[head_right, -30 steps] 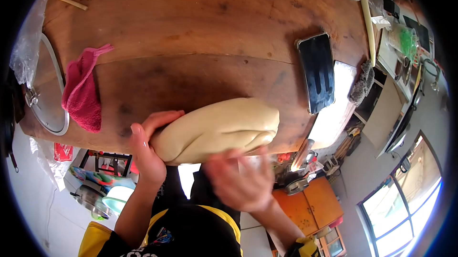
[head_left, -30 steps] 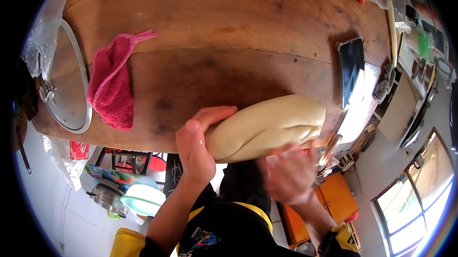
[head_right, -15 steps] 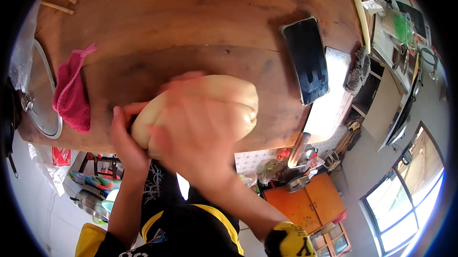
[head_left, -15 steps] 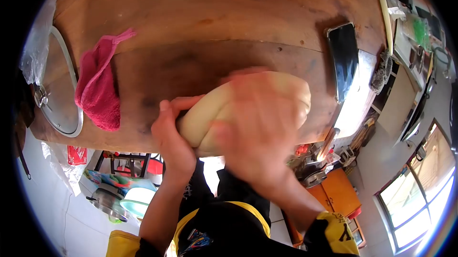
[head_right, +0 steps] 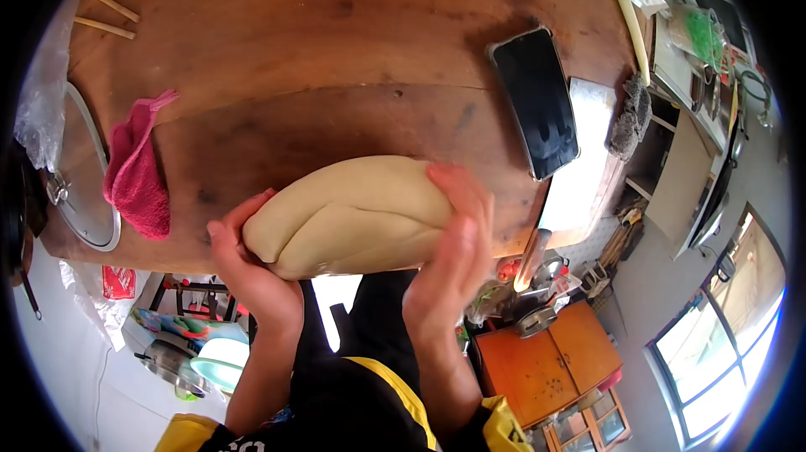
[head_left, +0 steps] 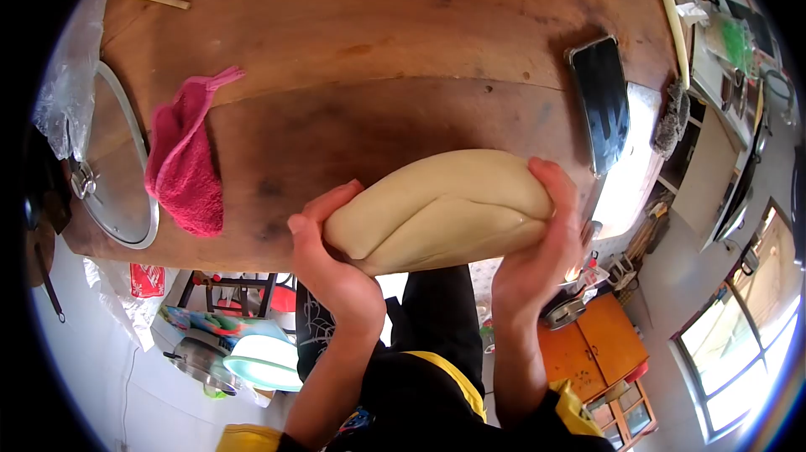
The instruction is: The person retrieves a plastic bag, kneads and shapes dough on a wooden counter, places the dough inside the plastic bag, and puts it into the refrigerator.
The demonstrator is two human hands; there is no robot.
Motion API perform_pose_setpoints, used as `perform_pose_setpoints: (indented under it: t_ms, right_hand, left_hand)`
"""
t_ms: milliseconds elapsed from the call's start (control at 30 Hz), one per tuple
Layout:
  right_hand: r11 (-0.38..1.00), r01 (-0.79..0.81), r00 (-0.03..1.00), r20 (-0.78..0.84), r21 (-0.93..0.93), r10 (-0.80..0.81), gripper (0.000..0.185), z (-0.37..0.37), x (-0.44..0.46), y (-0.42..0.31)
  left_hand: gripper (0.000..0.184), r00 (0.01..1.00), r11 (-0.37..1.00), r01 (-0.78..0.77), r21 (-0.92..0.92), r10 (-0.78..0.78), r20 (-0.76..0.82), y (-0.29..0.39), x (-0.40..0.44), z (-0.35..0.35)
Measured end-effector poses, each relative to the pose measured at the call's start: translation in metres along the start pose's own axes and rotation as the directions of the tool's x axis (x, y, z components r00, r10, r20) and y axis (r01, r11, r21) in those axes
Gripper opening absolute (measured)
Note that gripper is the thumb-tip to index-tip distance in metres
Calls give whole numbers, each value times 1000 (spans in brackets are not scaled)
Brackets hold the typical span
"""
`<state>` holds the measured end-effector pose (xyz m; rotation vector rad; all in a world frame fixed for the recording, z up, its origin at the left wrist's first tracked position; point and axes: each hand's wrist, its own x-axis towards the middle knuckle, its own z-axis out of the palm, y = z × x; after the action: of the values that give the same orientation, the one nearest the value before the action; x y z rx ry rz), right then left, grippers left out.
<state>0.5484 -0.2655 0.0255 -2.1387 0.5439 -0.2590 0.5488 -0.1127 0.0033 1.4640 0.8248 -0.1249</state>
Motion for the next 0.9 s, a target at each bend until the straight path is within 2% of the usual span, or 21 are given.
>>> perform_pose_setpoints:
  t_ms: [33, 100, 133, 167, 200, 267, 300, 333, 367, 400, 433, 533, 567, 600, 633, 700, 733, 767, 833, 867, 900]
  right_hand:
    - [994, 45, 999, -25, 98, -43, 41, -4, 0, -3]
    - [973, 107, 993, -63, 205, -96, 43, 1, 4, -3]
    - [940, 145, 983, -149, 309, -102, 45, 7, 2, -4]
    - [895, 189, 967, -238, 404, -97, 46, 12, 1, -3]
    - [933, 123, 967, -250, 339, -36, 50, 13, -1, 5]
    - [929, 90, 986, -162, 358, -33, 50, -2, 8, 12]
    - [925, 65, 996, -73, 374, -41, 51, -8, 16, 15]
    - [969, -7, 1000, 26, 248, 0, 48, -12, 34, 2]
    - [969, -20, 999, 36, 247, 11, 48, -12, 45, -9]
    - [997, -38, 959, 282, 73, 16, 46, -11, 54, -18]
    - [995, -6, 863, 502, -103, 57, 44, -11, 59, -22]
    - [998, 58, 935, 351, -17, -48, 41, -22, 20, 5]
    - [995, 84, 956, 279, 47, -94, 40, -27, 8, 12]
    - [995, 66, 967, 241, 80, -83, 41, -29, -1, 17]
    - [996, 60, 966, 248, 61, -73, 41, -29, -4, 15]
    - [996, -85, 986, 146, -9, 85, 42, -26, -11, 12]
    - [999, 3, 994, 110, -52, 3, 44, -20, -13, 14]
    - [993, 112, 989, 105, -25, -108, 46, -19, -20, 27]
    - [979, 203, 969, 147, -28, -196, 47, -21, -27, 32]
    - [980, 199, 969, 150, -23, -194, 47, -21, -28, 34]
    - [978, 207, 970, 137, -31, -201, 47, -20, -28, 36]
  left_hand:
    - [62, 1000, 1000, -14, -5, 14, -5, 5, 5, 2]
    - [59, 944, 941, -312, -128, 323, 74, 11, 20, 5]
    - [57, 839, 849, -523, -75, 528, 129, 11, 34, 3]
    - [57, 835, 845, -530, -73, 535, 132, 11, 42, 1]
    - [56, 755, 773, -635, -10, 623, 206, 11, 46, -2]
    - [46, 608, 652, -758, -6, 710, 357, 8, 48, -15]
    - [46, 607, 649, -761, 1, 712, 353, 4, 46, -20]
    - [42, 565, 631, -775, -38, 718, 407, -1, 41, -25]
    - [39, 525, 621, -781, -76, 716, 460, -4, 33, -31]
    - [34, 652, 724, -688, -49, 647, 395, -4, 21, -31]
    - [34, 654, 727, -685, -52, 645, 396, 2, 18, -30]
    - [35, 905, 904, -353, 242, 265, 333, 47, 10, -14]
    - [35, 911, 910, -336, 243, 248, 330, 63, 10, 3]
    - [41, 763, 653, -614, 443, 350, 543, 74, 14, 22]
    - [48, 569, 287, -821, 495, 330, 753, 77, 13, 34]
    - [50, 509, 253, -857, 449, 277, 815, 59, -1, 37]
    - [52, 445, 200, -892, 406, 230, 865, 51, -5, 37]
    - [52, 444, 203, -892, 404, 228, 867, 47, 0, 28]
    - [55, 328, 258, -930, 263, 252, 910, 42, 25, -10]
    - [55, 332, 256, -928, 269, 248, 910, 38, 33, -22]
    - [55, 420, 390, -867, 310, 237, 876, 33, 41, -33]
